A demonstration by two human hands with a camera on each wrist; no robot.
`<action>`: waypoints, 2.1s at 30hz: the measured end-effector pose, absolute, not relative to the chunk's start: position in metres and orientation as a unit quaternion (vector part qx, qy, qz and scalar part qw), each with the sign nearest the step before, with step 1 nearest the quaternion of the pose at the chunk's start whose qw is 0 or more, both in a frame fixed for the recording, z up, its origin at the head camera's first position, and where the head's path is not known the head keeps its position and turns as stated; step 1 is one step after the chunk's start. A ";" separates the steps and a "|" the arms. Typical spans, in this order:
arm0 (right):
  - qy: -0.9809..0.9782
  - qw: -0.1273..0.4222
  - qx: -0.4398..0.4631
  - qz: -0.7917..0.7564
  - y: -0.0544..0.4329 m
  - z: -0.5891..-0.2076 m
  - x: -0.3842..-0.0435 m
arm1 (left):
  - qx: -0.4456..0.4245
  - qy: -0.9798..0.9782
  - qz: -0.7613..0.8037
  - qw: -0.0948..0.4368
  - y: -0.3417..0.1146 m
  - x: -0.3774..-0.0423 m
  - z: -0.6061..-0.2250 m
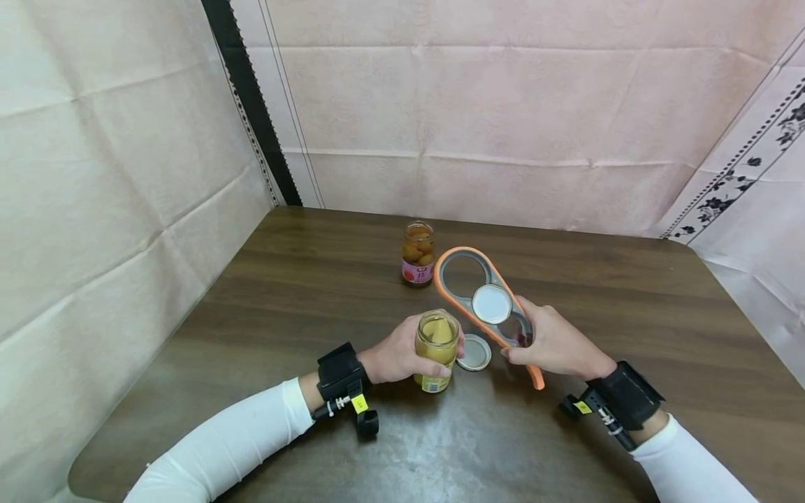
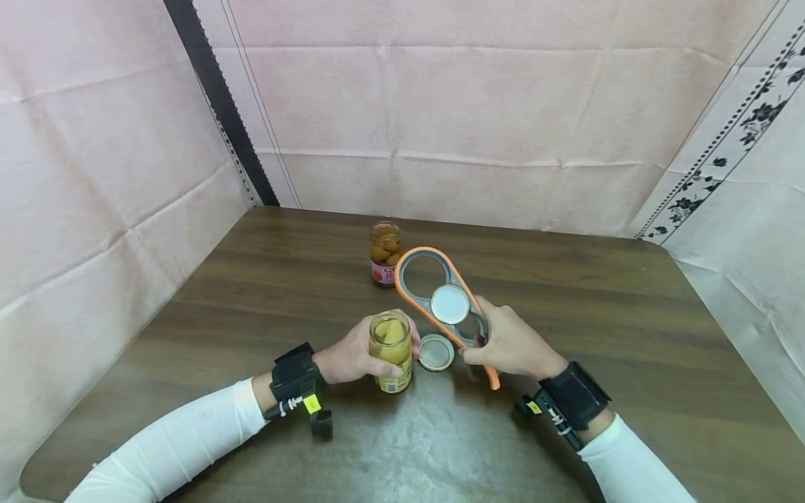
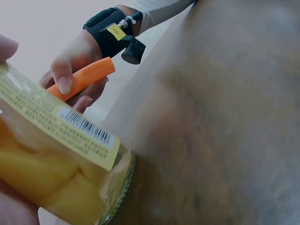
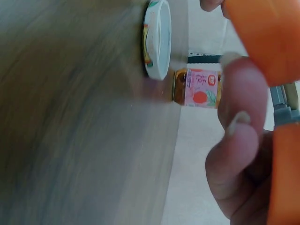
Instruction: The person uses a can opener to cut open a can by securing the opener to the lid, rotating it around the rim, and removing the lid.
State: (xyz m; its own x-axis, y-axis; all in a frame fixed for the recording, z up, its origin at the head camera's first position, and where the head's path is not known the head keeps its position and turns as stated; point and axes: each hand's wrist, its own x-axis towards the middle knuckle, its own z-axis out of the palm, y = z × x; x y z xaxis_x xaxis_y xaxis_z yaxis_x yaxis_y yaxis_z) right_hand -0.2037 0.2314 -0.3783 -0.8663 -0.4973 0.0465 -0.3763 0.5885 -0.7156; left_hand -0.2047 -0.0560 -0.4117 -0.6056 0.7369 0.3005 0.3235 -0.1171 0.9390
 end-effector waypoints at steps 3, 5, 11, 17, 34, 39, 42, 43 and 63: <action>0.893 0.079 -0.240 -0.372 0.235 -0.379 -0.202 | 0.392 0.652 0.631 0.152 -0.054 -0.200 -0.412; 0.894 0.084 -0.240 -0.370 0.237 -0.380 -0.202 | 0.378 0.656 0.637 0.146 -0.053 -0.197 -0.412; 0.892 0.090 -0.240 -0.372 0.238 -0.385 -0.203 | 0.348 0.666 0.648 0.120 -0.051 -0.190 -0.414; 0.890 0.082 -0.247 -0.375 0.239 -0.388 -0.206 | 0.329 0.684 0.643 0.098 -0.051 -0.189 -0.411; 0.887 0.084 -0.222 -0.396 0.242 -0.392 -0.210 | 0.275 0.705 0.653 0.032 -0.044 -0.196 -0.405; 0.888 0.092 -0.218 -0.394 0.245 -0.392 -0.211 | 0.262 0.709 0.654 0.024 -0.041 -0.203 -0.401; 0.890 0.091 -0.217 -0.390 0.246 -0.392 -0.212 | 0.246 0.715 0.654 0.020 -0.039 -0.210 -0.399; 0.890 0.091 -0.217 -0.390 0.246 -0.392 -0.213 | 0.240 0.718 0.653 0.017 -0.038 -0.213 -0.398; 0.897 0.101 -0.188 -0.387 0.263 -0.388 -0.221 | 0.181 0.726 0.664 0.009 -0.023 -0.243 -0.399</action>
State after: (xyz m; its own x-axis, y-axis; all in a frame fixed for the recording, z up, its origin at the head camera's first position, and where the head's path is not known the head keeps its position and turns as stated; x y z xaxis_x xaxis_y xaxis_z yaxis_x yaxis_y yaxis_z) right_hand -0.2211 0.2633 -0.3877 -0.9090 -0.4153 -0.0355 -0.2589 0.6293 -0.7328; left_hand -0.2432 -0.0230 -0.3994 -0.9344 0.2742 0.2275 0.2510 0.0536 0.9665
